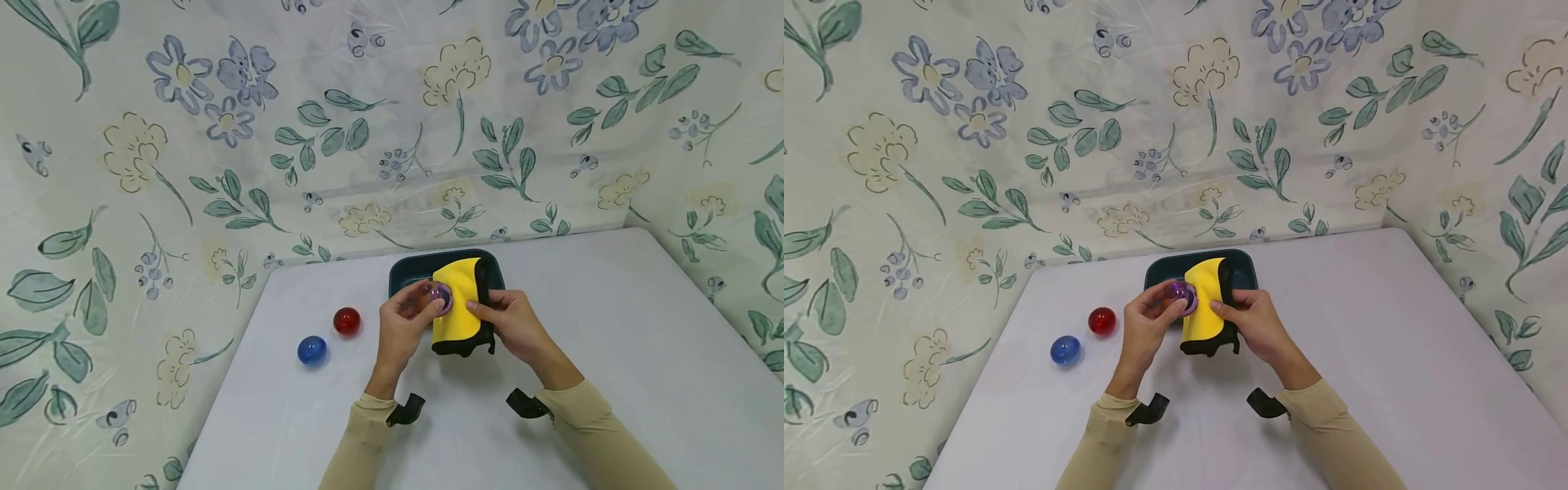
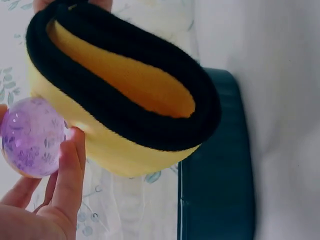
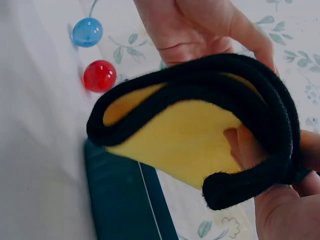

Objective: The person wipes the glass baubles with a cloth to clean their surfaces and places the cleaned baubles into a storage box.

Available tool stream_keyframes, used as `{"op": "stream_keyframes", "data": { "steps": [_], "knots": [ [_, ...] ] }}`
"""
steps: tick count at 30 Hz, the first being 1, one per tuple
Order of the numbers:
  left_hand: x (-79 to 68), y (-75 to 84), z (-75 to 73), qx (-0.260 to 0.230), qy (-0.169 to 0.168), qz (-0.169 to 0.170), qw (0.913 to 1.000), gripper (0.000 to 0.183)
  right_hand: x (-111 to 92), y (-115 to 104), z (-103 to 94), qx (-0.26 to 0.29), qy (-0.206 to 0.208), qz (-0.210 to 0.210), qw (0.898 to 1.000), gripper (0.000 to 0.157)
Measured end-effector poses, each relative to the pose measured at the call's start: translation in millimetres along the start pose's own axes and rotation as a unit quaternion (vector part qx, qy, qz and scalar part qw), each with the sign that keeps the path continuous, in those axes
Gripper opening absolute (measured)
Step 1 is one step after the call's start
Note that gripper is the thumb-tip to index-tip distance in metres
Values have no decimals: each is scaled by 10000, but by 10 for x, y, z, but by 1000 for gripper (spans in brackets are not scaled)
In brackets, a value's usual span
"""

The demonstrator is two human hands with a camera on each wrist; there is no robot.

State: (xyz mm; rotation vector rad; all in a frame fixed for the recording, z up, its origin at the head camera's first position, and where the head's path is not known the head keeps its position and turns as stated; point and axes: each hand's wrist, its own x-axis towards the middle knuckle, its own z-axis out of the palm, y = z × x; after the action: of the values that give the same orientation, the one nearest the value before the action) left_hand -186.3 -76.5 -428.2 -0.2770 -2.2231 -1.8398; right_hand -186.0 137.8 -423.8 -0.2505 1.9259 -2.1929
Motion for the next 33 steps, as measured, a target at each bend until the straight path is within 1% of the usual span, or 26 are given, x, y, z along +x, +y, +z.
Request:
{"op": "stream_keyframes", "data": {
  "steps": [5, 8, 10, 15, 20, 23, 28, 30, 33],
  "knots": [
    [16, -16, -5, 76, 342, -169, 9992, 38, -12, 10, 22, -15, -159, -172, 9997, 44],
    [28, -21, -5, 137, 407, -298, 9986, 37, -13, 17, 11, -25, -146, -316, 9994, 44],
    [38, -19, -9, 109, 371, -394, 9985, 38, -13, 14, 9, -30, -107, -415, 9991, 43],
    [58, -9, -32, -42, 79, -714, 9974, 44, -16, -14, 0, -230, 99, -627, 9977, 41],
    [60, 24, -49, 39, -247, -893, 9957, 47, -36, -67, -11, -575, 341, -823, 9944, 39],
    [54, 38, -42, 144, -442, -921, 9947, 48, -40, -96, -23, -641, 426, -851, 9934, 39],
    [37, 49, -10, 261, -865, -876, 9920, 48, -41, -134, -57, -651, 466, -954, 9922, 38],
    [35, 52, -2, 257, -953, -819, 9917, 47, -31, -143, -69, -662, 433, -982, 9920, 38],
    [35, 36, 11, 259, -1044, -754, 9913, 46, -23, -122, -90, -678, 396, -919, 9927, 38]
  ]
}}
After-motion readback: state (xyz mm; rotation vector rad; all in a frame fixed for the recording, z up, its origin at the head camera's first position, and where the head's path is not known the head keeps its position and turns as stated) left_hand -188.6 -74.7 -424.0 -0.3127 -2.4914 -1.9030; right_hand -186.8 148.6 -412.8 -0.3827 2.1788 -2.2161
